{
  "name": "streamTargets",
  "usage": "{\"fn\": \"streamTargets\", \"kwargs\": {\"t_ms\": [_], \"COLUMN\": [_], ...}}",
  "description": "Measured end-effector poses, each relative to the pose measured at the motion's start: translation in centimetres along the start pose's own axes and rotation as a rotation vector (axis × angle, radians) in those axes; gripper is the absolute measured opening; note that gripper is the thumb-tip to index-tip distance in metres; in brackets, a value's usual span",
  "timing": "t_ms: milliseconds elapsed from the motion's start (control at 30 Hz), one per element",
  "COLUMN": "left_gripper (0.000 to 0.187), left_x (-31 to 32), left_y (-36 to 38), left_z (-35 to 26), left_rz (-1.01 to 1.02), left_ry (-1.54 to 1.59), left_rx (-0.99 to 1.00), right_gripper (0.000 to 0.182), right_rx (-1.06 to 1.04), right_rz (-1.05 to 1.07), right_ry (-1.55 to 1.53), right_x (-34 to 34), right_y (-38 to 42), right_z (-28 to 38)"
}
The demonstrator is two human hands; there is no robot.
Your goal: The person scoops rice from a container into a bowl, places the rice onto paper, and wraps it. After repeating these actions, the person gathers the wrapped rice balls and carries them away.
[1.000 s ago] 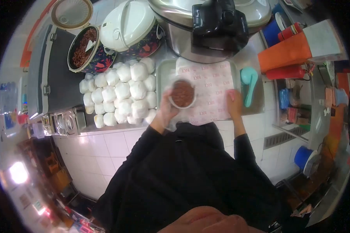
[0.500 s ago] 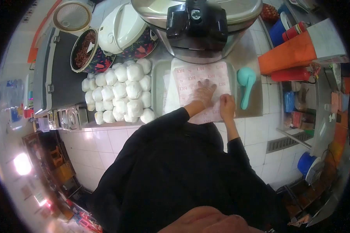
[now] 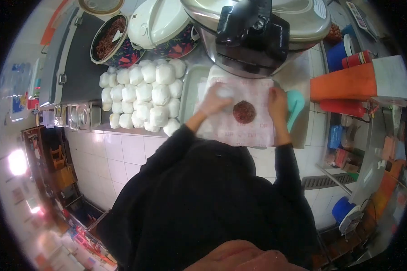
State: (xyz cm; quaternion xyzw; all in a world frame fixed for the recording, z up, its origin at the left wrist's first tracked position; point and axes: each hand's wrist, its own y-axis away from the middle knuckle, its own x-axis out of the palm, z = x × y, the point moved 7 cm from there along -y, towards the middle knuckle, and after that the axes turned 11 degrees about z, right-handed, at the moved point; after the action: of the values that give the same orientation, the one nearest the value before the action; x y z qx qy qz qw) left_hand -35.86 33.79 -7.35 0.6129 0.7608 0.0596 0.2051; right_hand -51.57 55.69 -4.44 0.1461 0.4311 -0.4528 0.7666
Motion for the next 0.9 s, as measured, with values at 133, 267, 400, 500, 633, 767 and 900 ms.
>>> {"fn": "streamTargets", "kwargs": {"t_ms": [133,267,400,500,633,767,900], "left_gripper": [0.062,0.057,0.046,0.044,0.046,0.043,0.042], "left_x": [-7.9,-10.0,-8.9,-6.0,-2.9,-2.5,-0.7], "left_y": [2.2,2.6,4.0,5.4,6.6,6.5,4.3], "left_z": [1.4,1.0,-4.5,-6.1,-6.0,-6.8,-8.7], "left_rz": [-0.193,-0.285,-0.612,-0.6,-0.456,-0.458,-0.277], "left_ry": [-0.105,-0.562,-0.802,-0.956,-0.987,-0.909,-0.86], "left_rx": [-0.065,-0.197,0.071,0.381,0.521,0.555,0.628], "right_gripper": [0.011,0.017,0.019,0.023,0.03,0.031,0.032], "right_rx": [-0.161,-0.317,-0.416,-0.42,-0.537,-0.595,-0.296], "right_rz": [0.027,0.048,0.012,0.057,0.149,0.179,0.357], "right_ry": [0.215,0.339,0.327,0.316,0.254,0.03,-0.229], "right_x": [3.5,5.3,5.0,5.2,3.7,2.8,1.7], "right_y": [-3.4,-3.3,-2.0,-1.4,-0.9,-0.9,-2.2], "right_z": [0.1,-0.2,0.7,1.3,3.7,4.1,2.4]}}
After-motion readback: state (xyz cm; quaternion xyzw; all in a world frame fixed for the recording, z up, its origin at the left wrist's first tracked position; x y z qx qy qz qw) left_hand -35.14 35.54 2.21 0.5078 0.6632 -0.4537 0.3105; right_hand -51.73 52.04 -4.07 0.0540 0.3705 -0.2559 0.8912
